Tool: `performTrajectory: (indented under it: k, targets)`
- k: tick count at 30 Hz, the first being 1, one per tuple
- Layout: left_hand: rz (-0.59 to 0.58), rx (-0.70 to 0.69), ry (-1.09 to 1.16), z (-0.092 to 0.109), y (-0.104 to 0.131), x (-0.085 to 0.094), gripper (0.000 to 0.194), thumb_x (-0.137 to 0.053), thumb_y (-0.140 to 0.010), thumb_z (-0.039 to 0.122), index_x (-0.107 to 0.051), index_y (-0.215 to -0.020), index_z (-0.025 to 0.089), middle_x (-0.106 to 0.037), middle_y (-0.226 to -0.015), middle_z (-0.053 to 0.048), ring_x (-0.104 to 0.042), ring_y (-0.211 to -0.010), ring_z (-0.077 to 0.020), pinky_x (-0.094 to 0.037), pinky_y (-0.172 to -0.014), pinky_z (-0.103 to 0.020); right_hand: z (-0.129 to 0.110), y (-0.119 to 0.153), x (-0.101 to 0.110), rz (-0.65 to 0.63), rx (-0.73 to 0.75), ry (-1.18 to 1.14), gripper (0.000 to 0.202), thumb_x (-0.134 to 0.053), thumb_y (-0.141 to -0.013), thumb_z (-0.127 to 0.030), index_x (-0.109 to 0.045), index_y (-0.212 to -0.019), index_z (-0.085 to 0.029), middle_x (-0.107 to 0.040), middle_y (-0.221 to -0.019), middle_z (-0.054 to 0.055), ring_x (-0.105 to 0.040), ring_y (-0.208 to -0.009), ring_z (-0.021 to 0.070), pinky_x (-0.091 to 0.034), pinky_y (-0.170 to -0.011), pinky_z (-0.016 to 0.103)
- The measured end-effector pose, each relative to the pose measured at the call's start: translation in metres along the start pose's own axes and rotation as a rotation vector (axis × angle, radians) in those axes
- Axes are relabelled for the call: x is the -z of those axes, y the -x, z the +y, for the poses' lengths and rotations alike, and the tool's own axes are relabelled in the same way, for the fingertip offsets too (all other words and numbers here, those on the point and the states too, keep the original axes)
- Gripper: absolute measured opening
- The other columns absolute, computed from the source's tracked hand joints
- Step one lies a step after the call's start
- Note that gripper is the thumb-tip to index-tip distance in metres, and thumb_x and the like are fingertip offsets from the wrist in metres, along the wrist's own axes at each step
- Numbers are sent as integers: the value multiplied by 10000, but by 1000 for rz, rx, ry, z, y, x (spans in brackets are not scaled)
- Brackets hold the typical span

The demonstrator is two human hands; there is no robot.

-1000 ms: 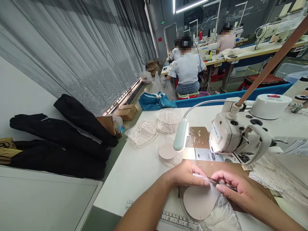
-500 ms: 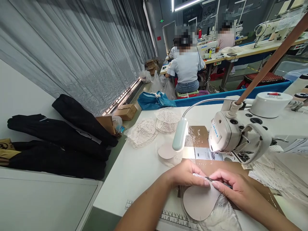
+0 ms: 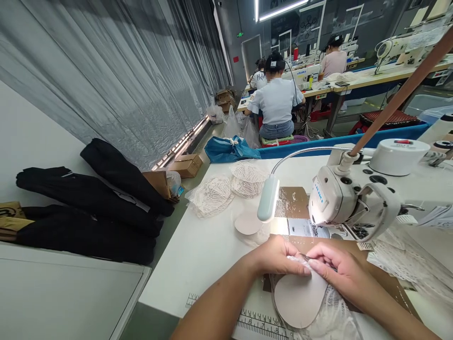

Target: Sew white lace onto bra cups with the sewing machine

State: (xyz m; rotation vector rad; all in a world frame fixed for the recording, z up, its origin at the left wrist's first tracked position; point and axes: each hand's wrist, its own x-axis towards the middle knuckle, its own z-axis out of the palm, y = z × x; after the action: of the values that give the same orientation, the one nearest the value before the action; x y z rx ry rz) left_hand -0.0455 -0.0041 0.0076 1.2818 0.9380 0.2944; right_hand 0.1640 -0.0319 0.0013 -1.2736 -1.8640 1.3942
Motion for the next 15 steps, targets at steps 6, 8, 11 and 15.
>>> performTrajectory:
  k: [6,8,11,15]
  targets:
    - [-61,-135,-57,0,-1,5,364,-780,-680,411,-722,-921,146,-650,-859,-25,-584,-797,-161,-449,-751,-257,8,-5,-8,-82,17,-92,436,-580,-838,-513,-562,-1166,-227,-646,-965,43,-615,-965,251,-489,-836,356]
    - [23,-188,-186,9,11,10,378,-765,-693,372,-705,-997,155,-641,-912,-40,-583,-830,-175,-447,-742,-259,6,-4,-7,-140,50,8,315,-491,-899,-502,-624,-913,-217,-616,-810,16,-587,-796,213,-465,-703,313]
    - [263,-222,-351,26,41,19,401,-754,-718,397,-683,-1040,168,-631,-977,-57,-573,-876,-186,-433,-709,-241,5,3,-1,-114,49,53,365,-424,-941,-488,-543,-742,-207,-514,-705,-14,-478,-678,161,-382,-610,268]
    - [193,0,-347,29,70,24,450,-746,-697,555,-712,-905,157,-625,-753,-10,-554,-694,-143,-407,-615,-221,5,13,5,-93,56,-8,336,-433,-934,-517,-514,-802,-219,-476,-761,-19,-451,-719,159,-378,-643,249]
